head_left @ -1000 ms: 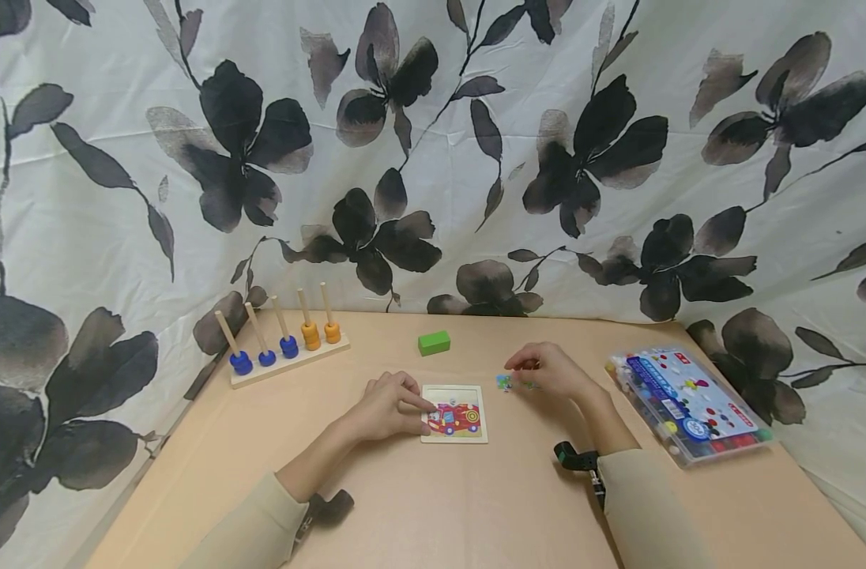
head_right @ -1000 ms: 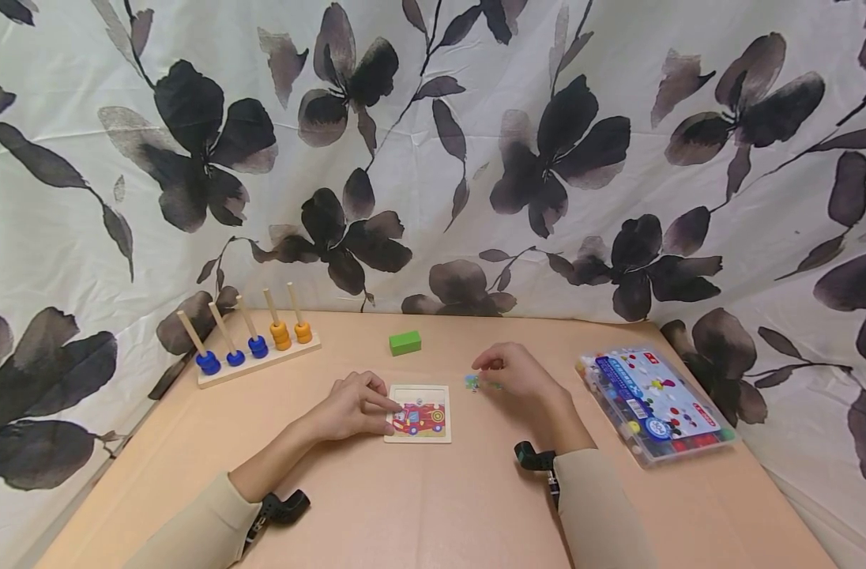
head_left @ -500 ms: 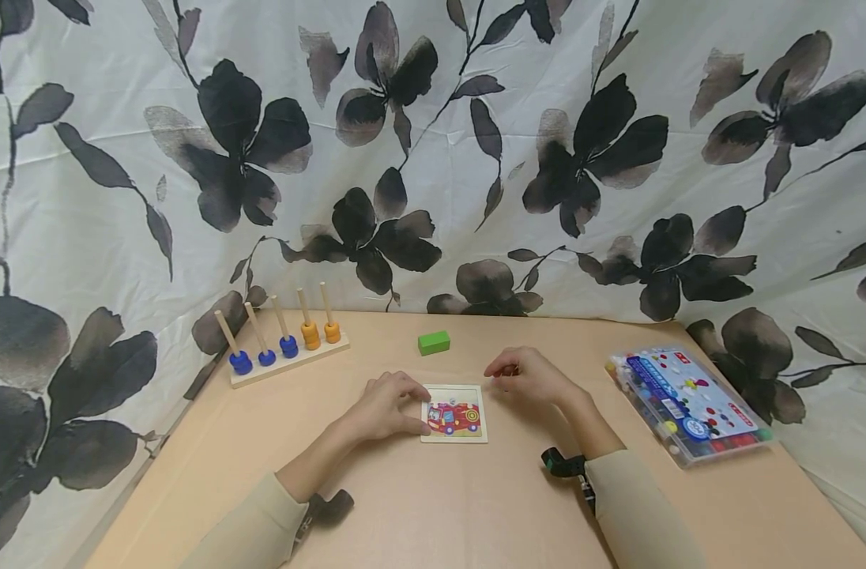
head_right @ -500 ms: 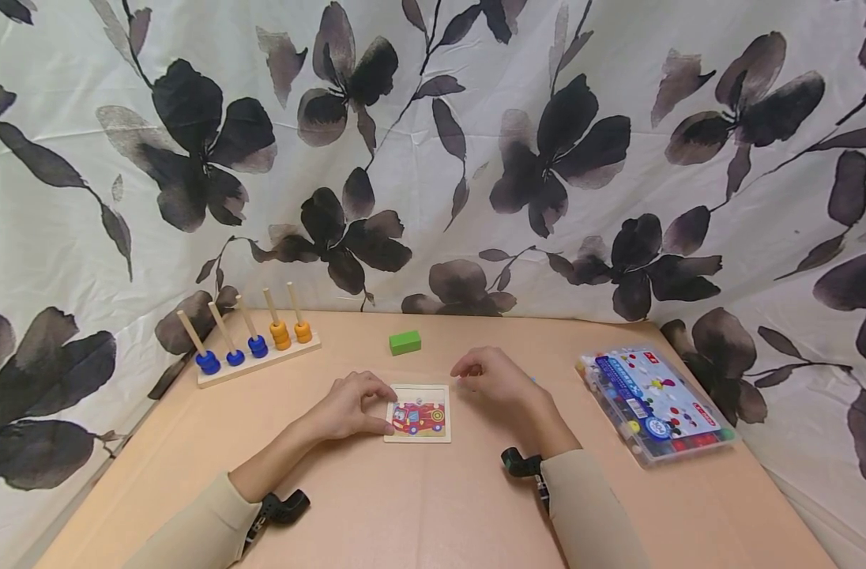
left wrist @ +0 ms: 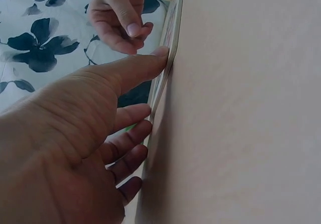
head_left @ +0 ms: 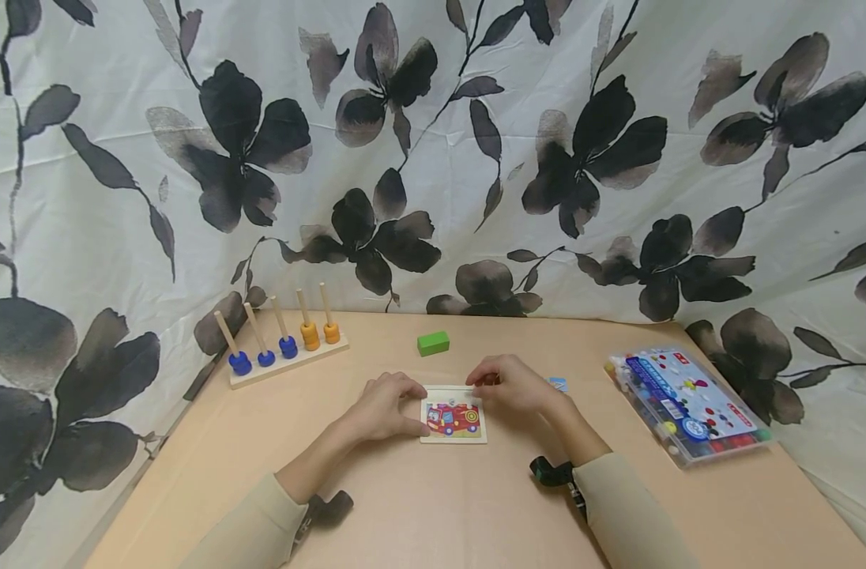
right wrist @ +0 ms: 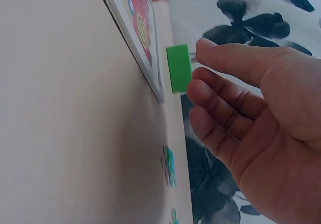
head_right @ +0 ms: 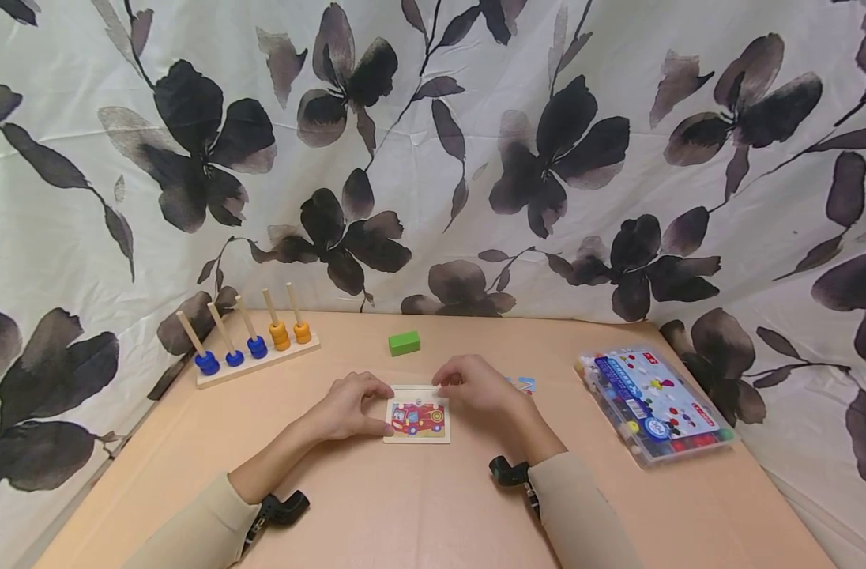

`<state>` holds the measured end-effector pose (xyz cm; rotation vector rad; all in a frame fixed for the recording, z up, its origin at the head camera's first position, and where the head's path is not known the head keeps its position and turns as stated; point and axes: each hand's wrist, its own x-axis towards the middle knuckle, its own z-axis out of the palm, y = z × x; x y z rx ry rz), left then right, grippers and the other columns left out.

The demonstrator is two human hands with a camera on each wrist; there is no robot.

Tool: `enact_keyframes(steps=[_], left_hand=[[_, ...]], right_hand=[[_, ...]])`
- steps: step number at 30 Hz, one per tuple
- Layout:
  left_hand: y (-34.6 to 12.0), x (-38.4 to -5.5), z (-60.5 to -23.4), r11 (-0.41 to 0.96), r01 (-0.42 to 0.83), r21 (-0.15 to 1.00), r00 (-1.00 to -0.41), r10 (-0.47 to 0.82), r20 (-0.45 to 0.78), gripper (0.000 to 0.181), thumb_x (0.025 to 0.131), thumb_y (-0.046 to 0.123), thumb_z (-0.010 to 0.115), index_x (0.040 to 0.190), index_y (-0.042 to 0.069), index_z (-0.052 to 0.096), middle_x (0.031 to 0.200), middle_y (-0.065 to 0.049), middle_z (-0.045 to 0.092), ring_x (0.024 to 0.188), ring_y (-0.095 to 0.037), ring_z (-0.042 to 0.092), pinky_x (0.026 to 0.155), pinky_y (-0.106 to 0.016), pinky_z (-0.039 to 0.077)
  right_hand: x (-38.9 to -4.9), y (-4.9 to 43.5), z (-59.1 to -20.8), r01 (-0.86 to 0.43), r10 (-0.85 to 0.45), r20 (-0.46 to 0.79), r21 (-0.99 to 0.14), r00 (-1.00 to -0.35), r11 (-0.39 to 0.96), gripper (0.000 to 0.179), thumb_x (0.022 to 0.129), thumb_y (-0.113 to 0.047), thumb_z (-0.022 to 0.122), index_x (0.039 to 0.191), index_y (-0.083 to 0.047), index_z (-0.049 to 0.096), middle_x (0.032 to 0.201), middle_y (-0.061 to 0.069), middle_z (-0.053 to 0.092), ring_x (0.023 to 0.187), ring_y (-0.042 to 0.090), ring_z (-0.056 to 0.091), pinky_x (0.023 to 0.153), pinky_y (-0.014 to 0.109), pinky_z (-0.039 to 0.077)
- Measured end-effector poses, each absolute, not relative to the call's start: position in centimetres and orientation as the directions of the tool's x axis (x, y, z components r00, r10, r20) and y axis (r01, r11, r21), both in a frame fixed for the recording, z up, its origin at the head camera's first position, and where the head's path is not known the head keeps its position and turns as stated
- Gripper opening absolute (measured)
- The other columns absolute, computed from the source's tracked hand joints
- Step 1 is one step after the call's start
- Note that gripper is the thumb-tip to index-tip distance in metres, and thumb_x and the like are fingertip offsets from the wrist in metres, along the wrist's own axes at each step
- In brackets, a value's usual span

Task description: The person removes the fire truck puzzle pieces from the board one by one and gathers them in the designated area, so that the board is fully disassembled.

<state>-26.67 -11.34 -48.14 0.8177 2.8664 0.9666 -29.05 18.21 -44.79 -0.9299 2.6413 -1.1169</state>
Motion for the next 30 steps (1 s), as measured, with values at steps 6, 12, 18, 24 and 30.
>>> enact_keyframes(steps=[6, 12, 18, 24, 30], left_hand=[[-11.2, -26.5, -47.9, 0.677, 0.474, 0.563, -0.864, 0.482, 0.148, 0.057, 0.07, 0.045, 0.094, 0.114, 0.016, 0.075, 0.114, 0.003, 0.07, 0.116, -0.023, 0.055, 0.098, -0.047, 0.037], [-11.1, -26.3, -47.7, 0.674, 0.477, 0.564, -0.862, 0.483, 0.152, 0.057, 0.07, 0.044, 0.093, 0.115, 0.014, 0.074, 0.116, 0.0, 0.07, 0.114, -0.024, 0.055, 0.098, -0.049, 0.038], [-11.1, -26.4, -47.7, 0.679, 0.476, 0.558, -0.863, 0.482, 0.151, 0.057, 0.071, 0.045, 0.093, 0.115, 0.014, 0.073, 0.115, 0.0, 0.07, 0.114, -0.024, 0.055, 0.099, -0.05, 0.038], [-11.2, -26.3, -47.7, 0.671, 0.475, 0.569, -0.863, 0.483, 0.149, 0.058, 0.07, 0.044, 0.093, 0.115, 0.014, 0.073, 0.115, 0.0, 0.07, 0.114, -0.024, 0.054, 0.099, -0.05, 0.037], [-11.2, -26.3, -47.6, 0.667, 0.477, 0.572, -0.861, 0.485, 0.153, 0.058, 0.07, 0.044, 0.093, 0.115, 0.014, 0.073, 0.115, 0.0, 0.07, 0.113, -0.024, 0.054, 0.098, -0.049, 0.037]], right_hand=[[-28.7, 16.8, -45.0, -0.493, -0.596, 0.11, -0.688, -0.795, 0.532, 0.015, 0.095, -0.007, 0.075, 0.109, -0.007, 0.079, 0.099, 0.0, 0.072, 0.082, 0.014, 0.056, 0.074, 0.024, 0.048], [-28.4, 15.7, -45.2, -0.504, -0.618, 0.094, -0.68, -0.78, 0.532, 0.016, 0.093, -0.009, 0.076, 0.109, -0.006, 0.079, 0.1, 0.002, 0.073, 0.083, 0.012, 0.057, 0.074, 0.023, 0.048], [-28.3, 15.0, -45.5, -0.53, -0.643, 0.097, -0.666, -0.759, 0.525, 0.016, 0.093, -0.013, 0.078, 0.108, -0.008, 0.079, 0.099, -0.001, 0.073, 0.084, 0.01, 0.058, 0.075, 0.023, 0.05], [-28.2, 14.3, -45.7, -0.529, -0.654, 0.089, -0.674, -0.751, 0.516, 0.016, 0.094, -0.01, 0.076, 0.109, -0.008, 0.079, 0.101, 0.001, 0.072, 0.086, 0.011, 0.059, 0.076, 0.023, 0.052], [-28.0, 13.7, -45.8, -0.553, -0.665, 0.099, -0.652, -0.741, 0.519, 0.016, 0.093, -0.007, 0.076, 0.109, -0.006, 0.078, 0.1, 0.003, 0.072, 0.085, 0.01, 0.059, 0.077, 0.023, 0.052]])
